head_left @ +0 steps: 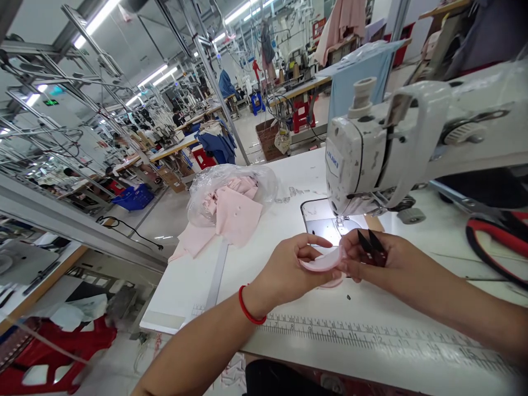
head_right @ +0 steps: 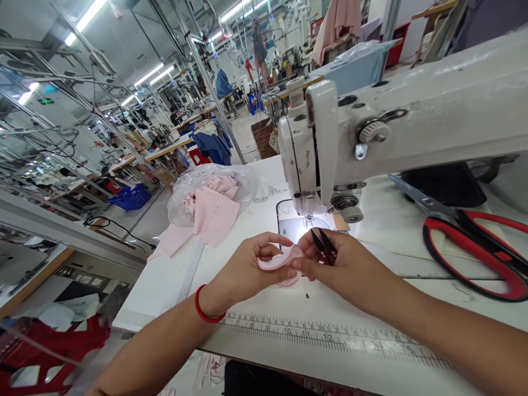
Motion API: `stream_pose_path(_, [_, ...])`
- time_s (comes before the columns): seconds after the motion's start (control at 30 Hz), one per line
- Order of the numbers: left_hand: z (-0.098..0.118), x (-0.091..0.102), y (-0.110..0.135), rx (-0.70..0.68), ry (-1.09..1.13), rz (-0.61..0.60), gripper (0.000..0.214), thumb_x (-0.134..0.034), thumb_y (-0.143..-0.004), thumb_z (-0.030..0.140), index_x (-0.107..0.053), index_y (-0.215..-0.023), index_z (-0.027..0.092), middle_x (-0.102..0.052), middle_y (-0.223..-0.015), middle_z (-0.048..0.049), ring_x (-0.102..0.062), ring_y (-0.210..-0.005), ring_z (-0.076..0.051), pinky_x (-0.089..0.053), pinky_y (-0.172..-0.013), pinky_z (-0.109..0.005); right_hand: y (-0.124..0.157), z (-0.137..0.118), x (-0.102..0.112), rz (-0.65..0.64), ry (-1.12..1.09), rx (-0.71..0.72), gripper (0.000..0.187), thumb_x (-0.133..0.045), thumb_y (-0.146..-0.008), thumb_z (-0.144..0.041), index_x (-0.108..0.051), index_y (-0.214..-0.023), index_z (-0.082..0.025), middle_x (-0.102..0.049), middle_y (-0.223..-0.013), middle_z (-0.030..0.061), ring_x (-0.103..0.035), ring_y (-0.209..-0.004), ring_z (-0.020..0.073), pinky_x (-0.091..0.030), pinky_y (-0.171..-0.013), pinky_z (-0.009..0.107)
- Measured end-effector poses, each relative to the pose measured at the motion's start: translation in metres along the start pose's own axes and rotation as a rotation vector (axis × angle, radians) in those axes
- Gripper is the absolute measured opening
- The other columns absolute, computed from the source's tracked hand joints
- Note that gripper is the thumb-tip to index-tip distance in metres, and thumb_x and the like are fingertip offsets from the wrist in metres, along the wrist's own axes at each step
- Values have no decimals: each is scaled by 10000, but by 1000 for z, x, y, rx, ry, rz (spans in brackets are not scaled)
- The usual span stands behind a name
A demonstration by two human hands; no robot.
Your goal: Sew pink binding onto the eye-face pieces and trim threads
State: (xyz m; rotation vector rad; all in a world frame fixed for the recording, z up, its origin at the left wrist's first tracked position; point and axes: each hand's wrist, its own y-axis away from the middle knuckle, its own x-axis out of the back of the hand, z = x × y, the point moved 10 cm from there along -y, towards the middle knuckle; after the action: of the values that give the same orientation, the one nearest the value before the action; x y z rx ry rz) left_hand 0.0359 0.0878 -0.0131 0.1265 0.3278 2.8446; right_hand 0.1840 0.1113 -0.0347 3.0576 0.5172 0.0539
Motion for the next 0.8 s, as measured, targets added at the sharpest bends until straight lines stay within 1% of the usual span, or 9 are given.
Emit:
stream_pose_path(0.17, [-3,-1,-2,15,85,40,652,-1086,-488,296,-698,-993,156,-727,-789,14,-676,-687,-122,-528,-669,-265,-4,5,-3,-39,11,-12,421,-944,-721,-575,-671,-820,-270,-573,-592,-45,-464,-494,129,-387,-471,283])
stream_pose_path(0.23, [-4,-2,-1,43,122,34,647,-1081,-494,292,-681,-984,157,-729,-791,14,-682,-661,-121,-545,-663,-272,-4,11,-2,-44,18,-42,433,-892,-772,-632,-684,-903,-275,-593,-584,-40,-409,-451,125,-315,-420,281])
stream_pose_path(0.3, [-4,-1,0,60,157,20,625,-1066,-521,290,-668,-982,153,-724,-785,16,-679,-655,-115,-566,-686,-282,-2,11,0,-23,46,-25,459,-854,-817,-655,-687,-1013,-275,-644,-631,-21,-447,-466,137,-317,-411,278])
stream_pose_path(0.43, [-4,3,-2,76,221,-16,529,-992,-628,313,-656,-1000,144,-693,-773,18,-647,-614,-97,-553,-678,-282,16,-28,1,71,204,339,354,-802,-930,-532,-677,-1178,-312,-658,-830,-9,-561,-604,147,-479,-519,277])
stream_pose_path(0.53, [-7,-5,-5,99,242,-150,442,-954,-662,357,-648,-899,144,-650,-744,13,-588,-588,-80,-485,-617,-251,34,-55,-15,22,384,644,139,-697,-1024,-337,-746,-1152,-358,-641,-970,15,-573,-679,140,-483,-561,269])
stream_pose_path(0.6, [-9,-12,-4,119,220,-240,459,-933,-701,452,-651,-896,147,-649,-762,-4,-590,-604,-95,-482,-612,-260,37,-62,-19,3,442,740,156,-656,-1039,-252,-773,-1072,-349,-662,-1007,25,-602,-711,136,-459,-555,260])
stream_pose_path(0.63, [-9,-11,-4,114,190,-238,490,-905,-740,522,-656,-939,150,-661,-777,-16,-609,-620,-113,-496,-624,-276,36,-63,-17,6,441,746,147,-660,-1037,-245,-775,-1035,-337,-672,-991,22,-607,-702,132,-452,-549,258])
stream_pose_path(0.7, [-2,2,-3,28,77,-104,554,-816,-840,631,-650,-1082,162,-708,-864,-54,-681,-730,-171,-547,-706,-330,28,-60,-11,12,410,681,120,-685,-1034,-311,-769,-949,-306,-677,-896,10,-579,-642,129,-430,-526,263])
stream_pose_path(0.8, [34,22,9,-308,-167,127,508,-765,-928,572,-648,-1247,195,-739,-1199,-130,-709,-1125,-254,-559,-984,-428,14,-42,-6,-23,352,441,315,-692,-1022,-502,-742,-819,-266,-627,-707,-2,-511,-578,147,-395,-508,286])
